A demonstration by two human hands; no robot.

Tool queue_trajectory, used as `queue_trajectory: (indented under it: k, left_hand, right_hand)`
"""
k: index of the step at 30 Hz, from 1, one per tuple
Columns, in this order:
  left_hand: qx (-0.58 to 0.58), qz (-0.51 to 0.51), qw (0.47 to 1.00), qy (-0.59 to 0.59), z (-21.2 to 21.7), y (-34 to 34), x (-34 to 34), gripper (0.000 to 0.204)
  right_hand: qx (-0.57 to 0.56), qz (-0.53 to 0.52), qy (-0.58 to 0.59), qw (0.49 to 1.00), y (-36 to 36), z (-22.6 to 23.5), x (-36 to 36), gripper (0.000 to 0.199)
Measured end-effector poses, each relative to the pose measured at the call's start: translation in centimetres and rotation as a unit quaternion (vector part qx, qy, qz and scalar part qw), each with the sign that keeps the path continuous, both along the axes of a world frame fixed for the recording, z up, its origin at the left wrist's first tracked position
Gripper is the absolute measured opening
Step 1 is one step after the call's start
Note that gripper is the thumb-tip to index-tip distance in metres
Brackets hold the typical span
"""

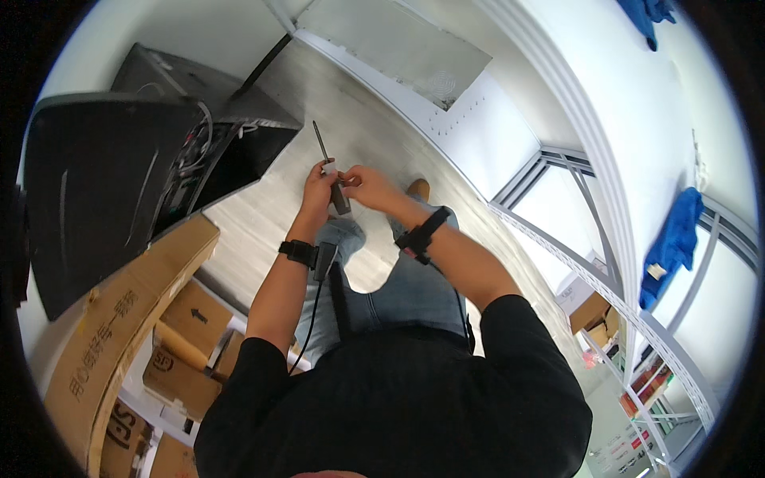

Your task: The person wipes a black electronic device with a blue cloth, then uses a screwdriver to attach screws to the device and a metal panel. The person handles the device and panel while working in a storage area.

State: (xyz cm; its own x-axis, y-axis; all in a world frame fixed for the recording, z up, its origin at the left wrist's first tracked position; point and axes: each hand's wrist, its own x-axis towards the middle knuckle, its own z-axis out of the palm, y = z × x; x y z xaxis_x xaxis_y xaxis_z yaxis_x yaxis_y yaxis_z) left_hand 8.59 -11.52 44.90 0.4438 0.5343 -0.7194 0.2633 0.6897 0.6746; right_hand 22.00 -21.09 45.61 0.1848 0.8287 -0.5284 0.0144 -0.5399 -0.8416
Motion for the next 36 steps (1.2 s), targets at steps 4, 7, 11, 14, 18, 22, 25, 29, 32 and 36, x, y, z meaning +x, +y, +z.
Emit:
queue_trajectory:
  k: [4,7,11,14,18,22,25,29,32,36]
  left_hand:
    - [-0.059,0.012,0.997,-0.047,-6.2,1.8,5.6,0.034]
    - [-0.035,-0.011,0.998,-0.047,-13.2,3.0,8.6,0.030]
    - [-0.004,-0.066,0.993,-0.094,-21.6,3.6,13.0,0.024]
    - [0.018,-0.127,0.985,-0.118,-27.2,3.9,15.7,0.022]
    - [0.030,-0.151,0.980,-0.127,-31.4,2.6,19.3,0.018]
    - [-0.011,-0.071,0.992,-0.102,-32.1,1.1,21.0,0.017]
    - [-0.021,-0.019,0.995,-0.091,-32.2,0.5,21.9,0.016]
    - [-0.064,-0.021,0.991,-0.111,-33.2,0.4,24.0,0.022]
    - [-0.094,-0.039,0.989,-0.109,-33.9,0.1,26.0,0.025]
    - [-0.126,0.003,0.989,-0.079,-34.1,-0.2,29.3,0.029]
  right_hand:
    - [-0.029,0.118,-0.059,0.991,0.7,-8.8,12.8,0.024]
    - [-0.204,0.121,-0.126,0.963,1.2,-10.0,22.7,0.023]
    - [-0.291,0.052,-0.248,0.923,-3.2,-15.2,34.8,0.028]
    - [-0.330,0.006,-0.334,0.883,-6.2,-18.5,40.1,0.029]
    - [-0.260,-0.110,-0.347,0.894,-10.5,-26.0,43.1,0.030]
    - [-0.235,-0.232,-0.289,0.899,-12.2,-33.3,44.6,0.032]
    - [-0.208,-0.296,-0.293,0.885,-11.5,-36.6,45.6,0.026]
    - [-0.202,-0.328,-0.352,0.853,-10.6,-40.4,46.6,0.026]
    - [-0.209,-0.323,-0.437,0.813,-9.6,-41.4,46.4,0.027]
    - [-0.223,-0.325,-0.390,0.832,-9.1,-40.8,46.5,0.023]
